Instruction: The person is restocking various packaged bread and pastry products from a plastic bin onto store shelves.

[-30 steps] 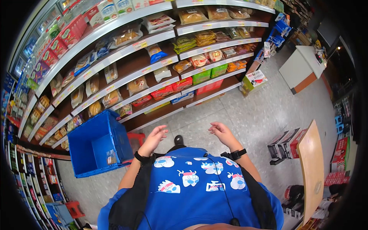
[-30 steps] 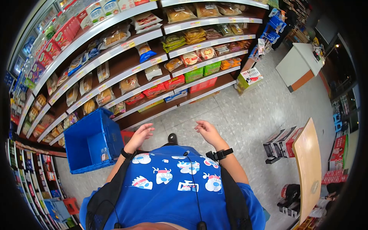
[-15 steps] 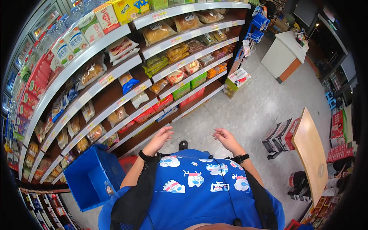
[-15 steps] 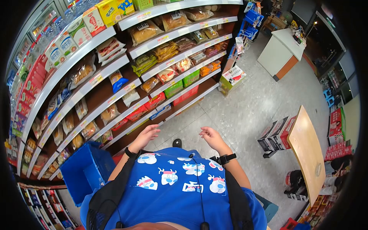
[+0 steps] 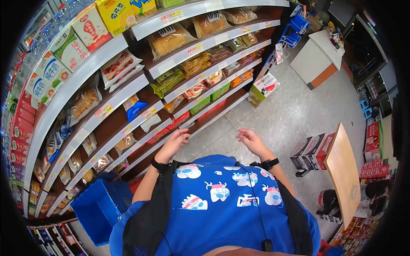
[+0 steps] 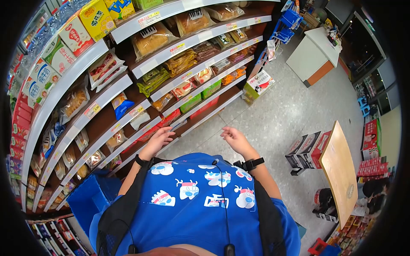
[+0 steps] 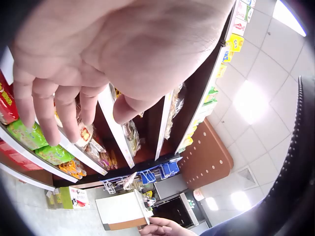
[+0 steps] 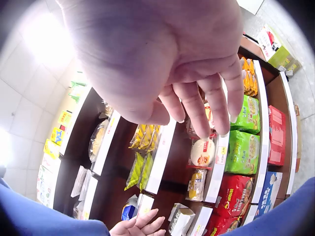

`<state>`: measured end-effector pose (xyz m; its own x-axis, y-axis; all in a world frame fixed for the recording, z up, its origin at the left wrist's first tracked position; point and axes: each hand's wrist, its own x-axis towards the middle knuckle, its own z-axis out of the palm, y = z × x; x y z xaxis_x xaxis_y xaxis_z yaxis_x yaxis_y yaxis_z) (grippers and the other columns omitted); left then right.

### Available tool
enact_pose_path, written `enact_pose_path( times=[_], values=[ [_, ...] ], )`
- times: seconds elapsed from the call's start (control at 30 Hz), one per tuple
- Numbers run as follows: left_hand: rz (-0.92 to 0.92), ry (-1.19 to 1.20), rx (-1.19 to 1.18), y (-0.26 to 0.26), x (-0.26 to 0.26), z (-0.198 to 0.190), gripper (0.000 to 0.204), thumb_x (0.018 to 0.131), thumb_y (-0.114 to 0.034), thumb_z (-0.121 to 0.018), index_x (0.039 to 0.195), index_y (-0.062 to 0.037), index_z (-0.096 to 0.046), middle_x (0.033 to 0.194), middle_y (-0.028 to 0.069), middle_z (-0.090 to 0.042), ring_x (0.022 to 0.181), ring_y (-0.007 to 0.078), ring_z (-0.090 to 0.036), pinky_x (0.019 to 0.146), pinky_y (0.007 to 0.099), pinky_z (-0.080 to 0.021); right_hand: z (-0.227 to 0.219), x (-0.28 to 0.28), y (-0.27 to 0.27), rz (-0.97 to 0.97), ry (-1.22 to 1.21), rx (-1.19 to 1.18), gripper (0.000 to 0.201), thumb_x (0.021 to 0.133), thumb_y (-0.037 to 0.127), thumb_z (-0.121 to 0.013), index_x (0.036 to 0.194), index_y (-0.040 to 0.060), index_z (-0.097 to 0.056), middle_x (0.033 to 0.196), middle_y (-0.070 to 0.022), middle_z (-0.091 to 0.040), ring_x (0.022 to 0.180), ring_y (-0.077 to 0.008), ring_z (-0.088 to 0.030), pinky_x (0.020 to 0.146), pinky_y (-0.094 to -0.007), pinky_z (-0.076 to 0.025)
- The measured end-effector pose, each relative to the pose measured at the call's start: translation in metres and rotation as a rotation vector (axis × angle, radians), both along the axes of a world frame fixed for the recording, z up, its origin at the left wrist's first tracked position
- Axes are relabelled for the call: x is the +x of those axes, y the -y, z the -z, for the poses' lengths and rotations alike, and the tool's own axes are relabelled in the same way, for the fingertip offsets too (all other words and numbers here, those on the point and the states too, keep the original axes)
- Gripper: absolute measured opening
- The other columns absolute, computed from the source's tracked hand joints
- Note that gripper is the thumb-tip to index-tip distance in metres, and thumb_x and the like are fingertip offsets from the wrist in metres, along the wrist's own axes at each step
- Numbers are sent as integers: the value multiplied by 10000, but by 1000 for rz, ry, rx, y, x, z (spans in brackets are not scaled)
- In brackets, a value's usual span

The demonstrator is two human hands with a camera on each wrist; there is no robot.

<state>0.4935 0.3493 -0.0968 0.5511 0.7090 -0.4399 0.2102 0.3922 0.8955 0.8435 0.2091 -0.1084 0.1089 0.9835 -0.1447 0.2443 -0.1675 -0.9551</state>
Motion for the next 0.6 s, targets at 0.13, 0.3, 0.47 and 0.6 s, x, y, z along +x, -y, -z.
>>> enact_pose_path(
  times=[0.13,0.3,0.47,0.6],
  values=[
    [-25,-38,-13,2,-1,7,449,978,-325,-509,1373,-117,-460,1247,44,-594,1042,143,-552,927,294,-429,-2,8,-6,-43,43,-63,337,927,91,-540,1253,5,-552,1046,-89,-670,921,-164,-637,827,-287,-505],
    [-81,-41,-5,4,21,-1,465,965,-335,-508,1372,-111,-475,1224,25,-608,1024,131,-557,898,286,-414,4,30,-30,-93,-75,-81,346,930,96,-543,1262,-1,-545,1064,-85,-666,946,-160,-629,832,-282,-499],
    [-201,-63,-8,16,52,5,450,966,-336,-508,1362,-122,-487,1222,20,-612,1011,129,-564,895,290,-412,13,69,-57,-186,-113,-76,347,932,103,-547,1263,-2,-544,1073,-85,-663,947,-160,-626,832,-283,-496],
    [-268,-83,-39,31,95,12,433,965,-339,-511,1347,-135,-502,1220,8,-615,1010,124,-563,879,286,-410,11,120,-67,-250,-17,-60,350,931,108,-552,1264,0,-543,1068,-87,-662,943,-166,-629,833,-285,-497]
  ],
)
